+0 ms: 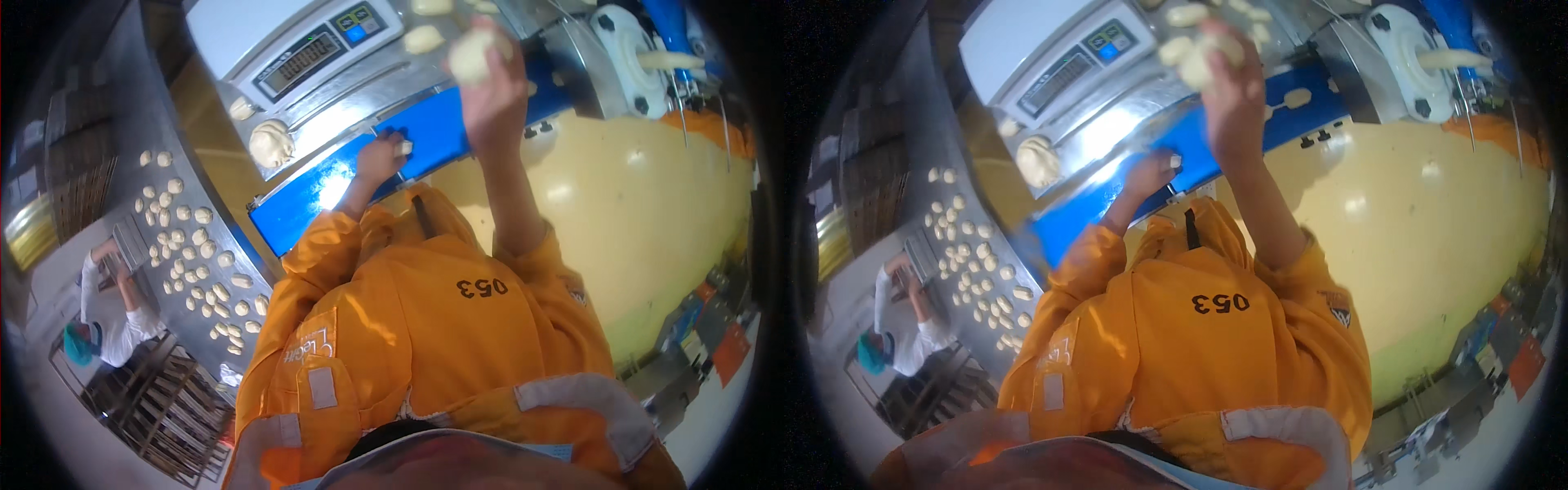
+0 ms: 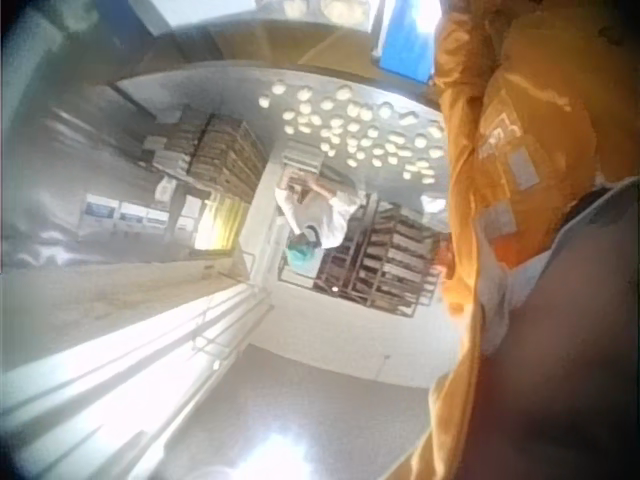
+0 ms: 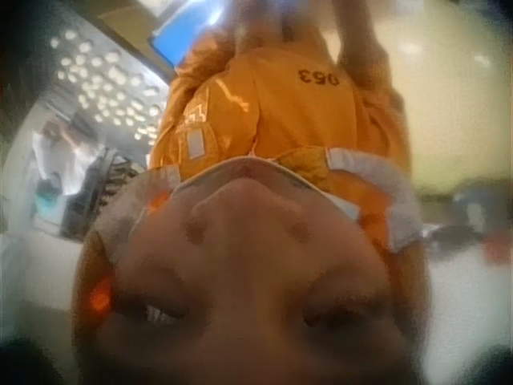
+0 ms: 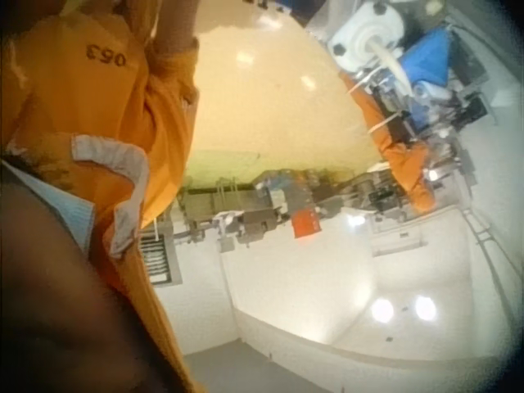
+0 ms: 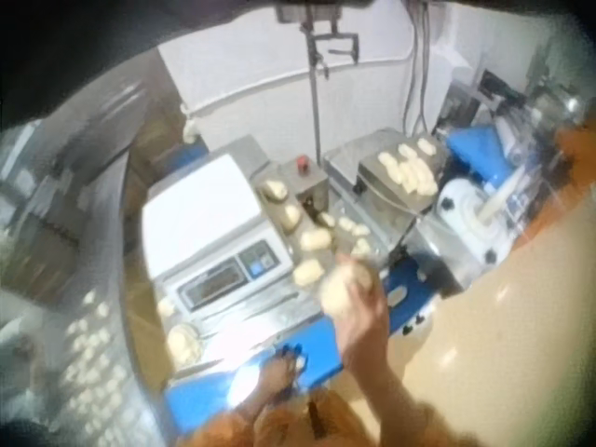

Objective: The person picks up small dough pieces from a metal table and places them onto a moving conveyor belt. They repeat this process continuously, handling the dough by hand and occasionally using a digital scale to check the weight.

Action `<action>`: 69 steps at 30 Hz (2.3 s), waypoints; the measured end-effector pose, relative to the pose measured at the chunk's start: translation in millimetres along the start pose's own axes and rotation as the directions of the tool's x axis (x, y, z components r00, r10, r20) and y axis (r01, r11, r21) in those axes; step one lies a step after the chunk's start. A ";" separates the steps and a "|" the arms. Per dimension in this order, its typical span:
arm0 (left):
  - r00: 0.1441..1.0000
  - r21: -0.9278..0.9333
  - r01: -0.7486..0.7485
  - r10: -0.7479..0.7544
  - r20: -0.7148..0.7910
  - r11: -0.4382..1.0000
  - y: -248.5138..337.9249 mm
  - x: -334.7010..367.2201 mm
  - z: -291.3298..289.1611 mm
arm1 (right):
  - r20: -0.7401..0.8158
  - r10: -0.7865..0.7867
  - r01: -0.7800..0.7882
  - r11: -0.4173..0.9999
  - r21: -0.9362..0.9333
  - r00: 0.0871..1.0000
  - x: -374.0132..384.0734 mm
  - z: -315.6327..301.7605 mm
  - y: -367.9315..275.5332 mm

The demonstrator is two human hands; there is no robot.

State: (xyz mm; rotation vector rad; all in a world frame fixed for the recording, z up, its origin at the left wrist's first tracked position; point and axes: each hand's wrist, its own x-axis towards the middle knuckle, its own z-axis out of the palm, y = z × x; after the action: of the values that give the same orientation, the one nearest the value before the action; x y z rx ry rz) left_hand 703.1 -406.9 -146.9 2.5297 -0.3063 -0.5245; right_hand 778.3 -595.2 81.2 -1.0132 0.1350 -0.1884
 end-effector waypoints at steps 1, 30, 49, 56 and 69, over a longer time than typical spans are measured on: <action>0.997 -0.083 0.072 -0.069 0.039 0.994 -6.9 -4.0 -8.1 | 0.059 -0.140 0.147 0.976 -0.163 0.988 13.4 31.2 -14.2; 0.582 -0.575 -0.707 -0.800 -0.143 -0.412 -4.4 -246.3 -67.2 | 0.766 0.325 0.147 0.868 -0.475 0.555 41.6 71.4 -6.5; 0.044 -0.268 -0.963 -0.998 -0.053 -0.028 -33.0 -502.2 -67.1 | 0.627 0.327 0.486 0.419 -0.767 0.707 69.3 317.5 61.5; -0.354 -0.342 -0.869 -0.932 -0.074 0.358 -52.1 -608.0 -93.2 | 0.926 0.377 0.533 0.782 -0.324 0.010 -229.0 466.1 181.1; -0.354 -0.812 -0.574 -0.863 0.361 -0.104 -98.5 -654.7 -23.9 | 0.913 0.251 0.886 0.421 0.196 -0.321 -572.3 682.9 523.1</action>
State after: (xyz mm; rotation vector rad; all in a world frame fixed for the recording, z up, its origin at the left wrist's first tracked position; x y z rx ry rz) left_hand 135.6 -106.9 17.0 0.4111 1.7496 0.9274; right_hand 405.1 365.4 6.8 -1.7858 -2.0827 0.0485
